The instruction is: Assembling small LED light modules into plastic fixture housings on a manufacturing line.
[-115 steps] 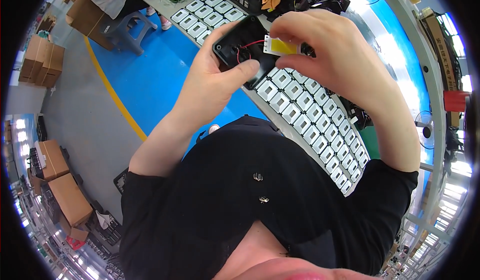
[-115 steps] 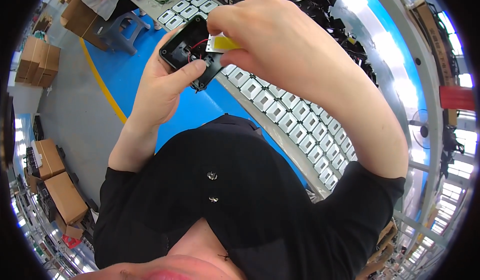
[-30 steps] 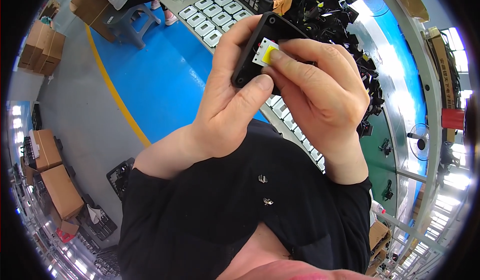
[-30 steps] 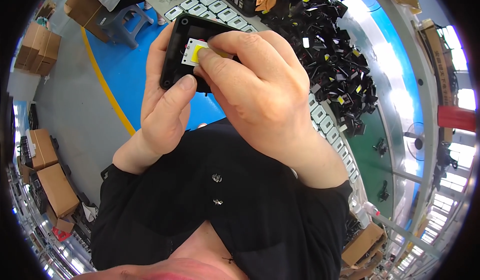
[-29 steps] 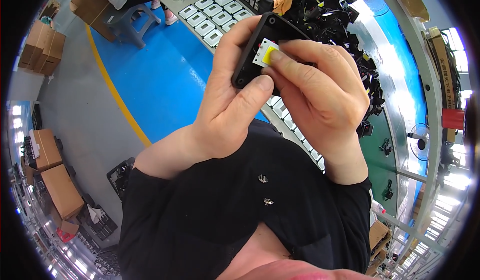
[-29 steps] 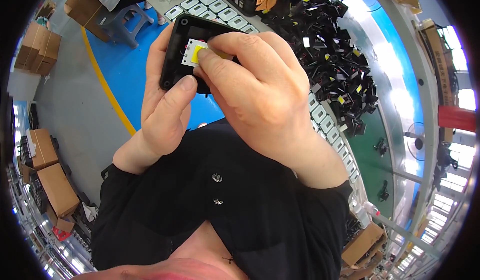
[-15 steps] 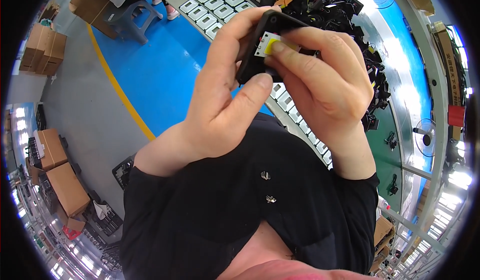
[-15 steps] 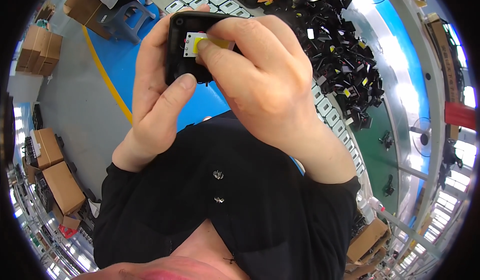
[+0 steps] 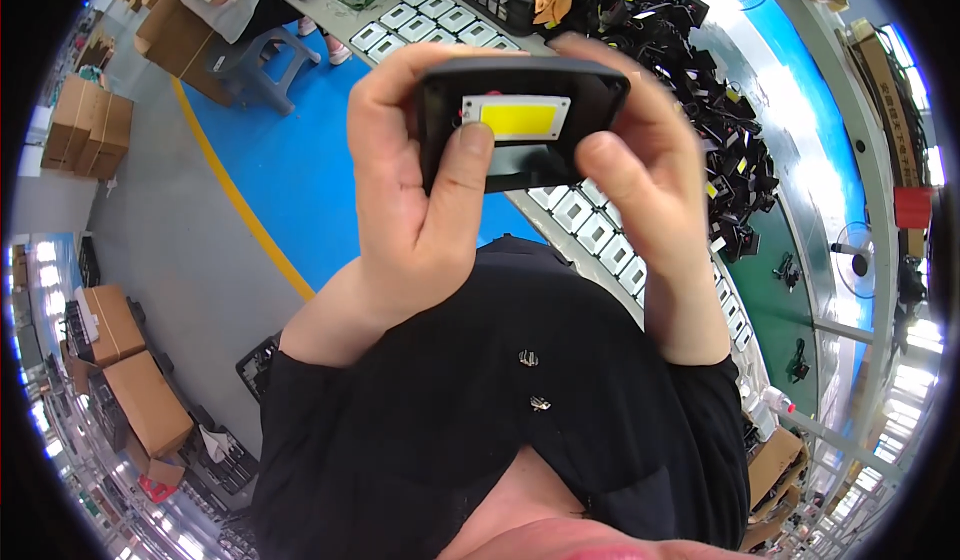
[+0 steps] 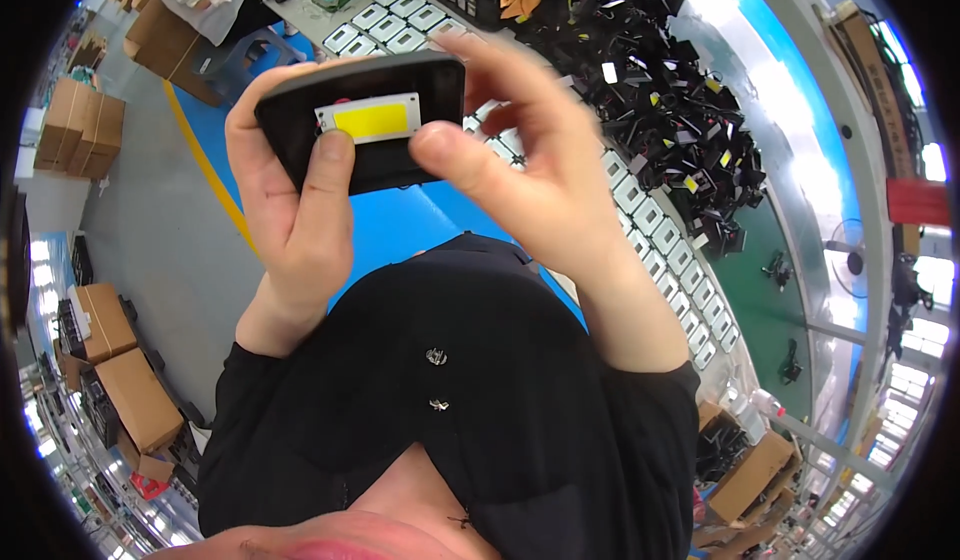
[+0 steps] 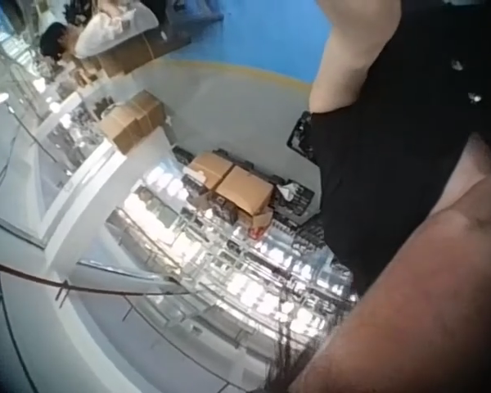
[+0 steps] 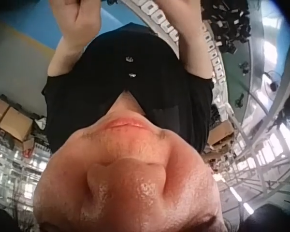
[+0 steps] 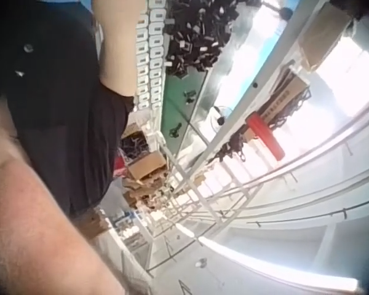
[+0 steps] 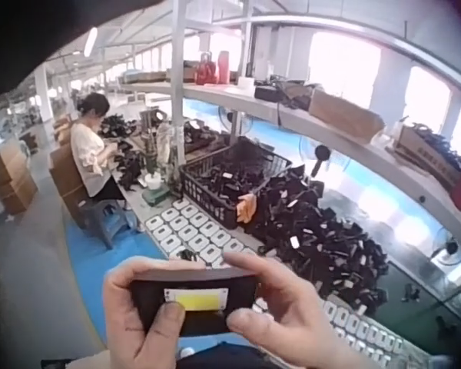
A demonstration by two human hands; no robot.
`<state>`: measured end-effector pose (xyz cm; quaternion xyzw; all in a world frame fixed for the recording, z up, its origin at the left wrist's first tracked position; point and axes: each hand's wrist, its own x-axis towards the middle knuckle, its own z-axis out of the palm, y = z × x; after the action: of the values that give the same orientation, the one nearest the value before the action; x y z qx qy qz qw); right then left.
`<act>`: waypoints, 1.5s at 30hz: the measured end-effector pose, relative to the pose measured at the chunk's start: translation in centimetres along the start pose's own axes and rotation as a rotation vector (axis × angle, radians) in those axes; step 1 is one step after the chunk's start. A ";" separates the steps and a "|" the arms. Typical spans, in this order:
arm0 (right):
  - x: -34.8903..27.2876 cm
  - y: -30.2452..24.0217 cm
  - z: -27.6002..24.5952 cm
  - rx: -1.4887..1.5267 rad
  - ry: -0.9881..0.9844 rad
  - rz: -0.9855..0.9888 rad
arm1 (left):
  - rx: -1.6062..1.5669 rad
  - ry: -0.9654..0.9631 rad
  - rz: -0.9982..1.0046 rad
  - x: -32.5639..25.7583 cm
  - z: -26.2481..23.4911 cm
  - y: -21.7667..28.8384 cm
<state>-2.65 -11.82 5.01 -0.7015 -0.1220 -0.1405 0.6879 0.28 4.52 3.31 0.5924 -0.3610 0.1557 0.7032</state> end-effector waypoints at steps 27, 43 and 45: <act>3.8 8.7 -2.0 0.192 -0.268 0.840 | 0.067 -0.039 -0.651 -4.8 -4.3 -1.3; 8.1 16.0 -13.3 0.104 -0.015 0.604 | 0.208 -0.028 -0.921 -6.4 -3.4 -3.4; 3.2 18.0 -19.5 0.276 0.208 0.623 | 0.205 -0.101 -0.937 -5.7 -1.5 -4.5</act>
<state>6.27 -31.84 -10.30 -0.5873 0.1506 0.0229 0.7949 -0.20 6.04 -3.95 0.7644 -0.0715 -0.1720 0.6173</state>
